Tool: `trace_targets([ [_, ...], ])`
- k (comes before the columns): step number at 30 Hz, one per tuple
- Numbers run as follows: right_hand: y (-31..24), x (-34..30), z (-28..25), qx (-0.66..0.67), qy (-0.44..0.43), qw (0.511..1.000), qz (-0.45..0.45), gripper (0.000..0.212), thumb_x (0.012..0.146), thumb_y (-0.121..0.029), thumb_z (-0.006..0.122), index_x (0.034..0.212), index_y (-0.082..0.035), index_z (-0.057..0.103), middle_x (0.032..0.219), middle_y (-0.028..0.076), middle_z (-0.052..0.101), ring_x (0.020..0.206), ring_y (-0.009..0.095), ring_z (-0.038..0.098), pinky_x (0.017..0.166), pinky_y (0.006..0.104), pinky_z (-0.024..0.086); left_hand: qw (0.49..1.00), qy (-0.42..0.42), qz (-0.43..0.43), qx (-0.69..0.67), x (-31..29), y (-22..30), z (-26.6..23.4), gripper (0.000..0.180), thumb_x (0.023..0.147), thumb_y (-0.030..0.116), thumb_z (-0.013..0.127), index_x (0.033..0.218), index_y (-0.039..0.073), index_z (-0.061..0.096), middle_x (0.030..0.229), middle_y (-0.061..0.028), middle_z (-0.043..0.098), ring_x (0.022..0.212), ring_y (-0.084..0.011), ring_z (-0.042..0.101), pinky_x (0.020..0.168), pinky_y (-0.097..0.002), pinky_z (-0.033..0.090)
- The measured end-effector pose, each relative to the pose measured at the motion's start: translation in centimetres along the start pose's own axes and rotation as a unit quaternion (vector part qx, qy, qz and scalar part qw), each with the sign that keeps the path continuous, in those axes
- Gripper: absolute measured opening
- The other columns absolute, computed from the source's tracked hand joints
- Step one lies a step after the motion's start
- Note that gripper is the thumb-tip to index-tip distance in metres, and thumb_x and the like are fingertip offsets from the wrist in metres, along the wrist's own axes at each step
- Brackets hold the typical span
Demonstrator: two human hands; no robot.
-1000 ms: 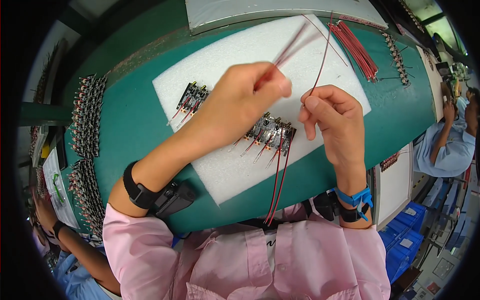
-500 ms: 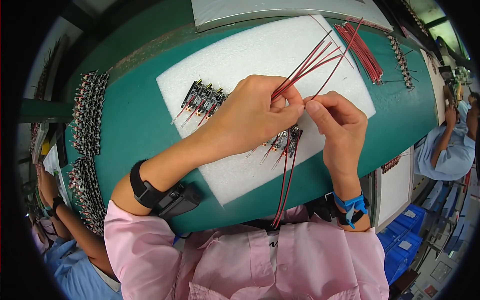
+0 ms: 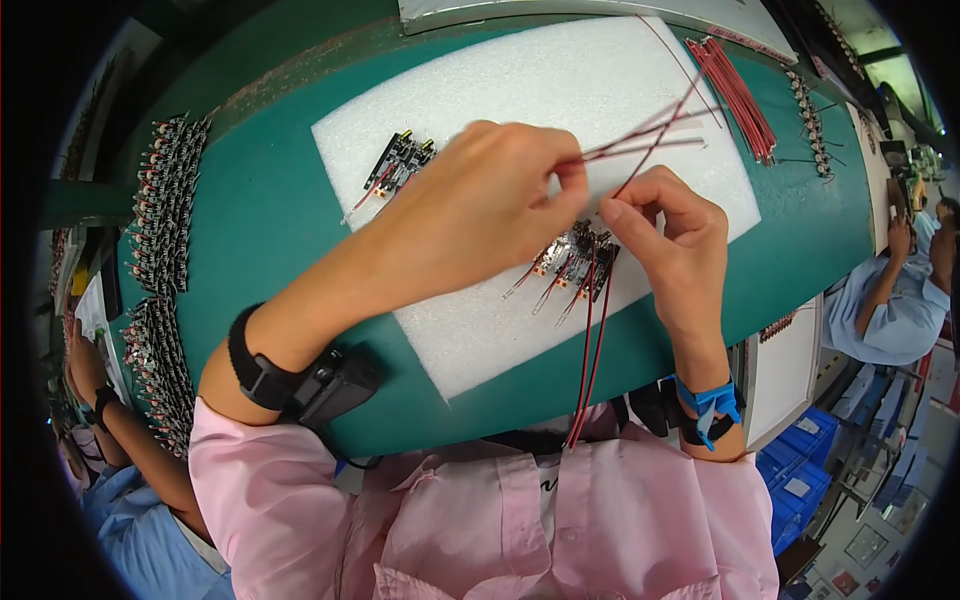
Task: The person picks up a bundle of wires and inserts them one by one into a circuit board strip before moving the completed strip to a stack and starting again.
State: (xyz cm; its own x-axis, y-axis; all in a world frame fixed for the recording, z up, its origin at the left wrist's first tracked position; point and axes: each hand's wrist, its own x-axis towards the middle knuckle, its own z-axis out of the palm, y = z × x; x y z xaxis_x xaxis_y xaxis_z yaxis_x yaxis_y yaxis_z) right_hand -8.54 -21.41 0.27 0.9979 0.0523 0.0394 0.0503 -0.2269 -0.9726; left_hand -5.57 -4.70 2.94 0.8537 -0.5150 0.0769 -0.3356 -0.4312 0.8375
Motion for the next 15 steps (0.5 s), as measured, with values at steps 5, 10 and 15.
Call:
trace_targets([
  [5, 0.5, 0.1, 0.9, -0.099, 0.0, 0.994, -0.052, 0.004, 0.066, -0.001, 0.061, 0.067, 0.001, 0.058, 0.063, 0.002, 0.048, 0.058, 0.008, 0.043, 0.052, 0.0206, 0.034, 0.999, 0.019, -0.046, -0.017, -1.1, -1.0, -0.8, 0.016, 0.076, 0.01, 0.052, 0.071, -0.005, 0.051, 0.054, -0.0068, 0.046, 0.047, -0.0126, 0.039, 0.043, -0.0256, 0.032],
  [10, 0.6, 0.0, 1.3, -0.127, 0.006, 0.99, -0.053, 0.006, 0.067, 0.0, 0.062, 0.066, 0.001, 0.056, 0.065, 0.0, 0.047, 0.058, 0.005, 0.042, 0.052, 0.0183, 0.032, 0.998, -0.004, -0.045, -0.039, -1.1, -1.4, -0.6, 0.017, 0.079, 0.011, 0.053, 0.075, -0.006, 0.051, 0.057, -0.0021, 0.046, 0.05, -0.0039, 0.038, 0.043, -0.0206, 0.034],
  [15, 0.6, 0.0, 1.4, -0.129, 0.013, 0.99, -0.047, 0.006, 0.067, 0.0, 0.062, 0.066, 0.001, 0.056, 0.065, 0.0, 0.047, 0.058, 0.005, 0.042, 0.052, 0.0182, 0.032, 0.997, -0.009, -0.064, -0.039, -1.2, -1.7, -0.6, 0.018, 0.079, 0.011, 0.053, 0.075, -0.007, 0.051, 0.058, -0.0032, 0.048, 0.052, -0.004, 0.041, 0.045, -0.0207, 0.037],
])
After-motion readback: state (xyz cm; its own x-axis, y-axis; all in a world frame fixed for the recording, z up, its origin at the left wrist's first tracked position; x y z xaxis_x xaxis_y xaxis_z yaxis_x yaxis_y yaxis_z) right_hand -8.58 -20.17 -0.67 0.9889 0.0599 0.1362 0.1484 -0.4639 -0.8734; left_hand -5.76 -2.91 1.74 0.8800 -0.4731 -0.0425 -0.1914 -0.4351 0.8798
